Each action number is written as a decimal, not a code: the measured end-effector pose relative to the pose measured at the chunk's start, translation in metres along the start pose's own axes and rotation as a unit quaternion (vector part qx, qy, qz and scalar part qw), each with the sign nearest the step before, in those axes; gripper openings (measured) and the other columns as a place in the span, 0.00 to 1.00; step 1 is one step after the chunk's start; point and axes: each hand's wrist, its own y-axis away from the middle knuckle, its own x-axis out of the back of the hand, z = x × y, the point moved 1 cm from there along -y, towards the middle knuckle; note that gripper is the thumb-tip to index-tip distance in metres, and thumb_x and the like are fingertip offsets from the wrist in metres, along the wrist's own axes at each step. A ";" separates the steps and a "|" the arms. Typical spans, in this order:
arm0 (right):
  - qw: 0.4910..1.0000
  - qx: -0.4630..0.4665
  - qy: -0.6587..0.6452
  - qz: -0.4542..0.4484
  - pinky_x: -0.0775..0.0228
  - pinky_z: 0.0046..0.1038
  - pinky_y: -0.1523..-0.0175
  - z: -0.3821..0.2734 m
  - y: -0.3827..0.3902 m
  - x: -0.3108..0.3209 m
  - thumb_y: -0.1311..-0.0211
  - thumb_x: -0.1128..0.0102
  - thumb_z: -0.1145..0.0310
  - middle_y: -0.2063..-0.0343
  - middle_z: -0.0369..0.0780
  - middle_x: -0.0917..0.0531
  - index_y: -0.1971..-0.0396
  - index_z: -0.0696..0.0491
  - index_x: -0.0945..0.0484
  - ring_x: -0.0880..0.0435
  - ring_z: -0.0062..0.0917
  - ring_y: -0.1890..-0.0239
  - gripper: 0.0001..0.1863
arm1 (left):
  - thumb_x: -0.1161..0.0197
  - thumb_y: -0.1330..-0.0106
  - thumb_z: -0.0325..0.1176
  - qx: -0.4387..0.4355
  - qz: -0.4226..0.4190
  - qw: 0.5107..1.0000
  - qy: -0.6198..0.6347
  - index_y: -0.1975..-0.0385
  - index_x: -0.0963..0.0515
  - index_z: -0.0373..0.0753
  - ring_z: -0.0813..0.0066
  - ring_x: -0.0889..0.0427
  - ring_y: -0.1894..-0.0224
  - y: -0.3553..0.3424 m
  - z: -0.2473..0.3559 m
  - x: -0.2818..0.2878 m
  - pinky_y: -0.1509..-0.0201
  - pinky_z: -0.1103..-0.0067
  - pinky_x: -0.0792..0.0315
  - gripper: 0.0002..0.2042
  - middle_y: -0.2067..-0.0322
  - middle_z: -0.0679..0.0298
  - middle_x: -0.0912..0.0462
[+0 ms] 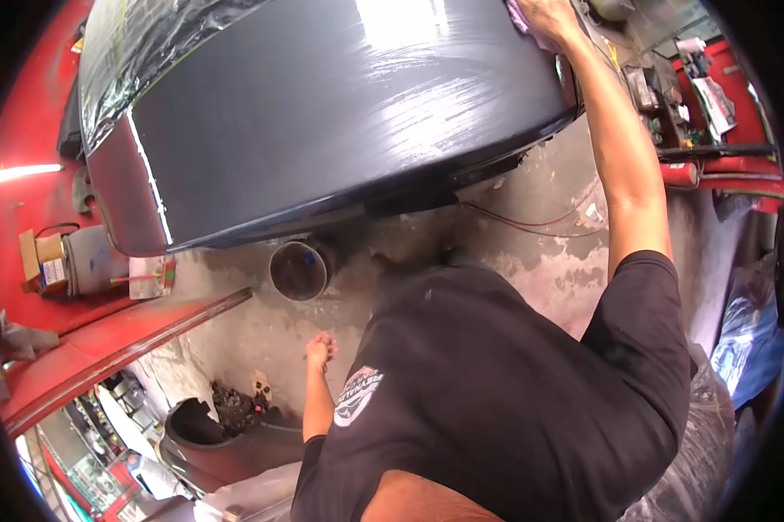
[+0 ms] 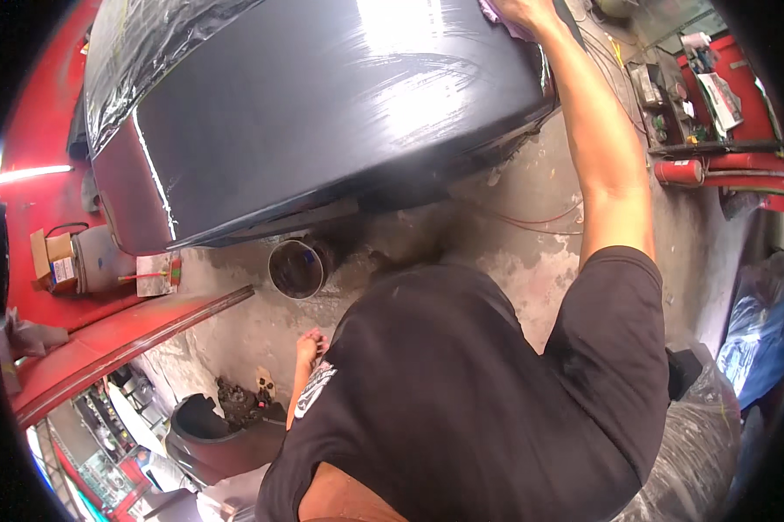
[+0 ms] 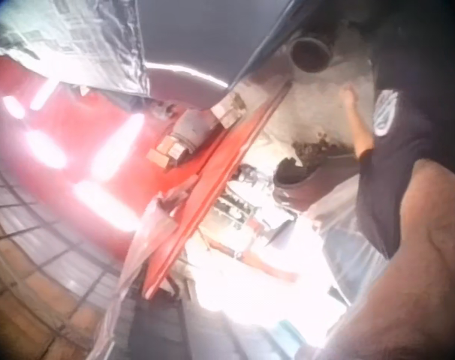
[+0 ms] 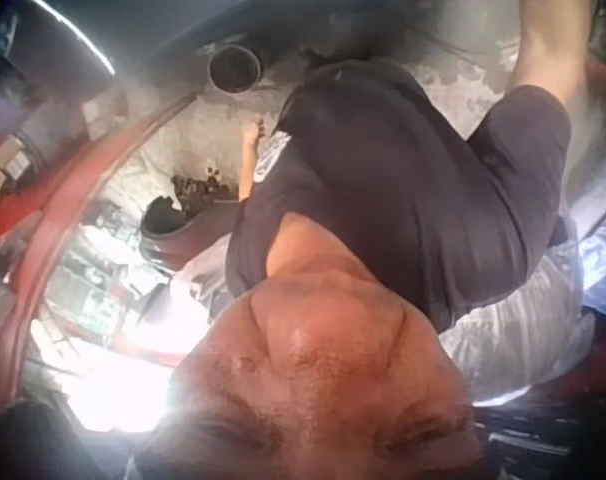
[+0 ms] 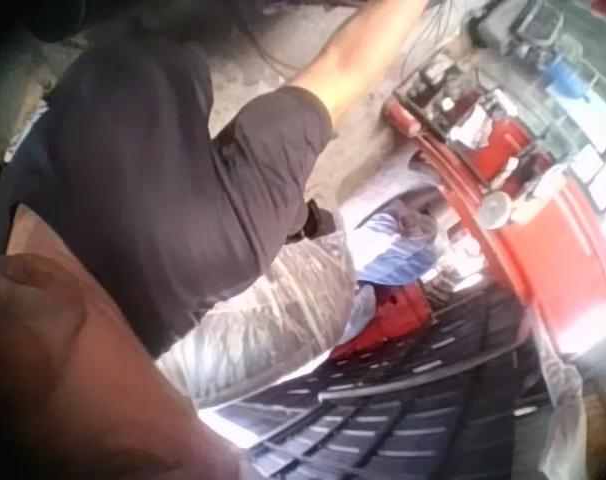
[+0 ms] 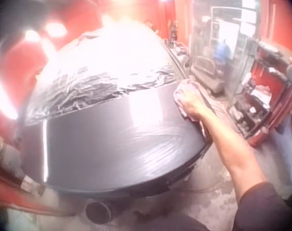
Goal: The person sands the trunk of a car using a sanding block, then dips a cloth into a bucket of water and wipes down the sanded surface and the lower rear bumper area.
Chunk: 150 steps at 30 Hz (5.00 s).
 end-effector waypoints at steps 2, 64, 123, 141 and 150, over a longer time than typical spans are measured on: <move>0.997 -0.060 -0.026 0.040 0.31 0.39 0.58 0.001 -0.007 -0.024 0.41 0.44 0.66 0.83 0.36 0.24 0.82 0.48 0.22 0.19 0.32 0.62 0.10 | 0.41 0.26 0.37 0.002 -0.023 1.000 -0.018 0.47 0.21 0.42 0.75 0.18 0.74 -0.007 -0.010 -0.020 0.76 0.75 0.23 0.13 0.64 0.63 0.13; 0.764 -0.420 -0.393 0.292 0.36 0.48 0.31 0.046 0.165 -0.130 0.29 0.46 0.58 0.34 0.64 0.35 0.32 0.63 0.37 0.32 0.59 0.34 0.33 | 0.39 0.25 0.40 -0.091 -0.061 0.962 -0.252 0.42 0.23 0.34 0.62 0.14 0.57 0.028 0.159 -0.040 0.52 0.67 0.21 0.19 0.59 0.53 0.12; 0.853 -0.380 -0.232 0.272 0.44 0.50 0.26 0.031 0.192 -0.293 0.38 0.42 0.67 0.33 0.51 0.31 0.36 0.55 0.27 0.43 0.51 0.26 0.28 | 0.42 0.23 0.37 -0.142 -0.062 0.939 -0.306 0.41 0.25 0.33 0.67 0.16 0.54 0.143 0.289 -0.118 0.49 0.73 0.22 0.17 0.56 0.59 0.14; 0.060 -0.360 -0.800 0.476 0.26 0.33 0.38 0.113 0.180 -0.265 0.24 0.50 0.66 0.49 0.44 0.15 0.49 0.59 0.21 0.17 0.30 0.44 0.15 | 0.41 0.23 0.37 -0.225 -0.079 0.932 -0.274 0.35 0.29 0.28 0.69 0.18 0.50 0.112 0.252 -0.081 0.44 0.75 0.25 0.23 0.54 0.57 0.14; 0.139 -0.317 -0.854 0.388 0.30 0.20 0.53 -0.012 0.201 -0.265 0.27 0.49 0.59 0.67 0.32 0.18 0.64 0.48 0.17 0.22 0.14 0.61 0.13 | 0.39 0.24 0.38 -0.343 -0.163 0.837 -0.393 0.40 0.23 0.31 0.69 0.17 0.50 0.135 0.222 -0.092 0.44 0.75 0.25 0.20 0.52 0.56 0.14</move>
